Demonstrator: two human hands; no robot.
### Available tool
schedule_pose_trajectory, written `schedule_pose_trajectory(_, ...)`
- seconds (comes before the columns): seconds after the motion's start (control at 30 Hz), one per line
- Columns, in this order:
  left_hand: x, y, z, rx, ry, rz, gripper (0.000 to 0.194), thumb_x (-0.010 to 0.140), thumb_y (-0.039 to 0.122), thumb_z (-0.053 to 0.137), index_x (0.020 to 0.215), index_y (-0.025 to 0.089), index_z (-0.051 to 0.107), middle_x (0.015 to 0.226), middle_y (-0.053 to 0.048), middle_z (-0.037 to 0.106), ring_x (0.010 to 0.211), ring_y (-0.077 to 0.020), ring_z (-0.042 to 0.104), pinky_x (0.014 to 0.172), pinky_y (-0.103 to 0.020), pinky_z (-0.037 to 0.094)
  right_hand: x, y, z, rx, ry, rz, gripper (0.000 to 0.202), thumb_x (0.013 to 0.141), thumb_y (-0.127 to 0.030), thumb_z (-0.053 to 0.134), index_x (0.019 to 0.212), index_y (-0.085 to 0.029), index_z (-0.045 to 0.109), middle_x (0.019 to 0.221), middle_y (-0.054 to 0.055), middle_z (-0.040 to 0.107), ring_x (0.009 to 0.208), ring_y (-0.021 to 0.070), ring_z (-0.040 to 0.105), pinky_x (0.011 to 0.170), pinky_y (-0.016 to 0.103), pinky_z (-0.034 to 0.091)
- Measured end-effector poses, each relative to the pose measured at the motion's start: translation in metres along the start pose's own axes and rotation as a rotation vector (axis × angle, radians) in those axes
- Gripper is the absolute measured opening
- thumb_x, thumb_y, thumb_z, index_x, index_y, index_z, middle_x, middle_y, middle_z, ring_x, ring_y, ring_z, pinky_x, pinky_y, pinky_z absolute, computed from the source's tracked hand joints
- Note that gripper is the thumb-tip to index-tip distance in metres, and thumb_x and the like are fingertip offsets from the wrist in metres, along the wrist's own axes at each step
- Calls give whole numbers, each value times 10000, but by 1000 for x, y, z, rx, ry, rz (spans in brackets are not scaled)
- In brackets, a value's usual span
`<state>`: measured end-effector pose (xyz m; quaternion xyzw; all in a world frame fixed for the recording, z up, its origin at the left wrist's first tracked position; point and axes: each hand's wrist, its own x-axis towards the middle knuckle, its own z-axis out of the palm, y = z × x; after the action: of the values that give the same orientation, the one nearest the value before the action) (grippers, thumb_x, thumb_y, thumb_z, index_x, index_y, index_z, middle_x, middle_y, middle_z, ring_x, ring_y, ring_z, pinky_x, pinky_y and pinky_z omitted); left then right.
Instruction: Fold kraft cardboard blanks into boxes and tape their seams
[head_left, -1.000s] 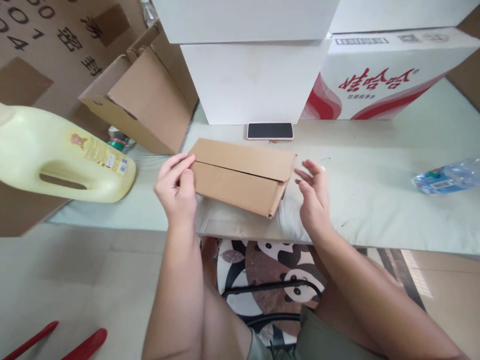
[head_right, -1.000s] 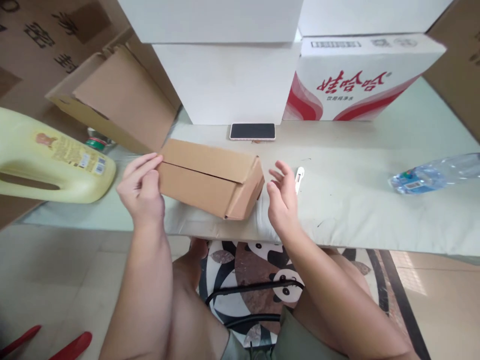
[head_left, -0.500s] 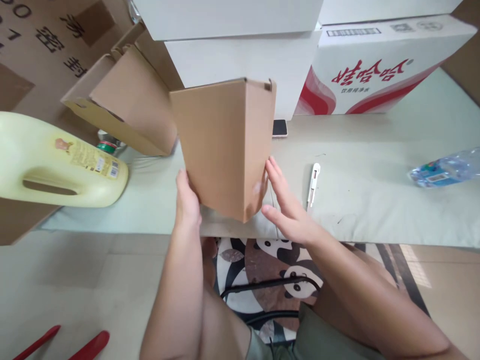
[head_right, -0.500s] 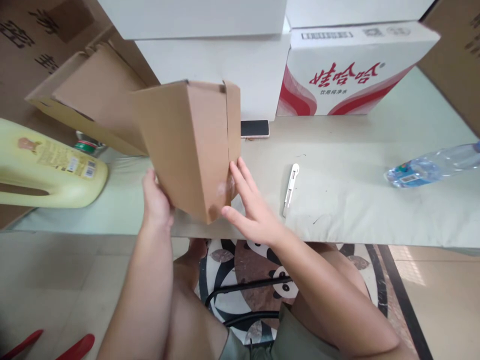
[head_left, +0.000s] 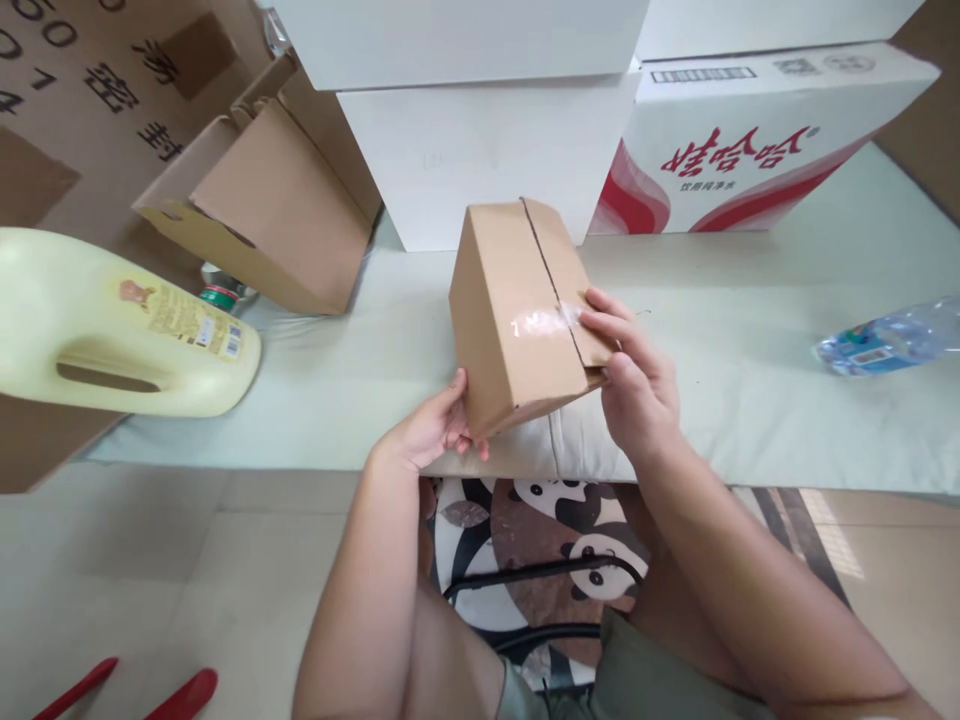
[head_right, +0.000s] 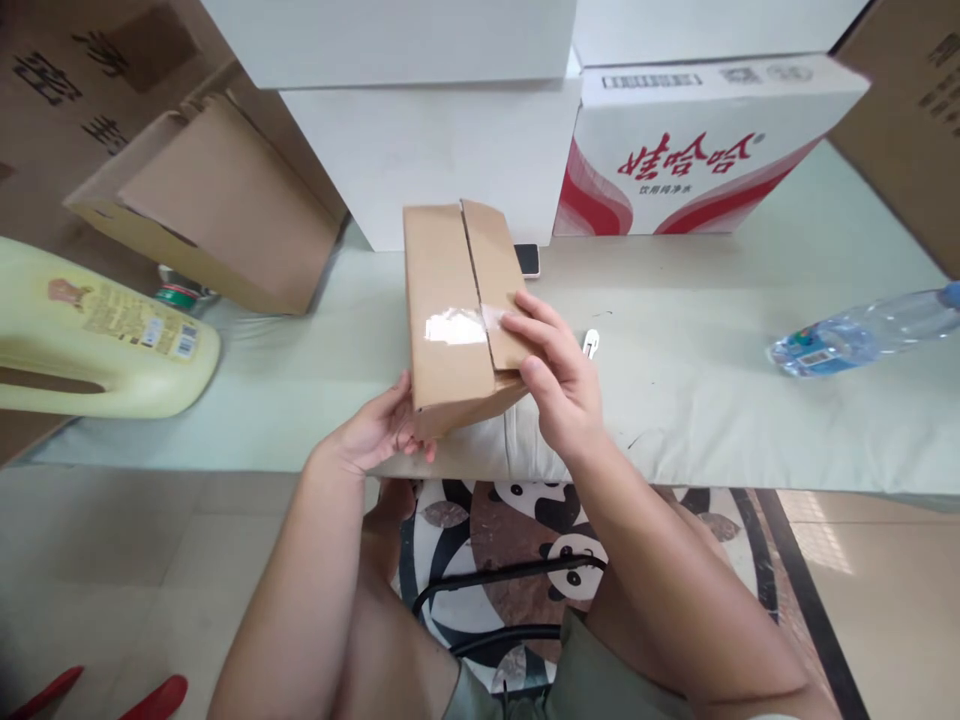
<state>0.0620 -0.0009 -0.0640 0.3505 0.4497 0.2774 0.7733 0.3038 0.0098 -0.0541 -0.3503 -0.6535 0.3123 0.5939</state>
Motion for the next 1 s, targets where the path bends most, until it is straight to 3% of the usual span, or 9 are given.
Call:
schedule_pose_trajectory(0.13, 6, -4, 2, -79, -15, -60, 525, 918, 669, 519, 1110, 190, 616, 738, -72, 726, 462, -167, 644, 345, -221, 297, -4, 13, 1, -35, 20, 78, 328, 992, -457, 519, 1259, -344, 671, 1521, 46, 538, 1468, 293, 459, 1172, 571, 423)
schedule_pose_trajectory(0.27, 0, -4, 0, 121, 135, -31, 488, 901, 670, 568, 999, 195, 629, 694, -52, 710, 372, -112, 545, 335, -221, 210, -10, 15, 6, -26, 39, 88, 324, 964, -498, 541, 1199, -322, 677, 1491, 60, 550, 1444, 299, 480, 1160, 576, 423)
schedule_pose_trajectory(0.37, -1, -2, -5, 370, 312, 47, 468, 880, 624, 626, 956, 166, 679, 738, -73, 719, 450, -122, 569, 407, -239, 346, -11, 13, 12, -66, -3, 69, 328, 965, -519, 525, 1183, -320, 669, 1477, 60, 553, 1427, 283, 495, 1173, 568, 411)
schedule_pose_trajectory(0.47, 2, -1, -6, 448, 702, 386, 542, 804, 611, 706, 1118, 170, 684, 1074, -147, 742, 901, -246, 717, 727, -341, 556, -9, 9, 18, -86, -69, 57, 358, 970, -548, 498, 1173, -305, 665, 1465, 78, 555, 1419, 278, 503, 1177, 557, 413)
schedule_pose_trajectory(0.53, 3, 2, -2, 457, 865, 720, 624, 792, 643, 694, 1242, 214, 643, 1360, -162, 643, 1252, -305, 618, 969, -421, 532, -8, 6, 21, -59, -120, 50, 362, 969, -546, 500, 1162, -292, 670, 1453, 90, 562, 1416, 280, 504, 1177, 548, 418)
schedule_pose_trajectory(0.6, 1, 6, 6, 541, 834, 1000, 611, 822, 669, 641, 1278, 262, 637, 1488, -122, 554, 1436, -320, 467, 1141, -486, 424, -9, 3, 24, -7, -167, 41, 335, 970, -514, 517, 1157, -286, 675, 1445, 92, 567, 1415, 276, 504, 1174, 535, 425)
schedule_pose_trajectory(0.67, -1, 10, 15, 698, 727, 1126, 509, 854, 640, 609, 1215, 289, 688, 1473, -78, 564, 1498, -325, 381, 1245, -536, 284, -11, 0, 24, 44, -196, 28, 301, 975, -469, 529, 1166, -289, 676, 1443, 87, 565, 1412, 266, 506, 1174, 518, 428)
schedule_pose_trajectory(0.77, 2, 11, 24, 769, 666, 1164, 380, 906, 550, 535, 1082, 290, 749, 1353, -58, 623, 1473, -325, 401, 1300, -563, 146, -13, -1, 22, 65, -229, 19, 291, 984, -432, 529, 1201, -303, 673, 1461, 77, 548, 1420, 260, 498, 1188, 508, 411)
schedule_pose_trajectory(1.0, 13, 3, 24, 710, 760, 1134, 322, 866, 345, 467, 1014, 275, 744, 1261, -51, 641, 1399, -293, 471, 1315, -532, 175, -14, -2, 17, 54, -261, 17, 312, 989, -447, 507, 1202, -292, 674, 1462, 85, 537, 1416, 266, 491, 1200, 502, 391)
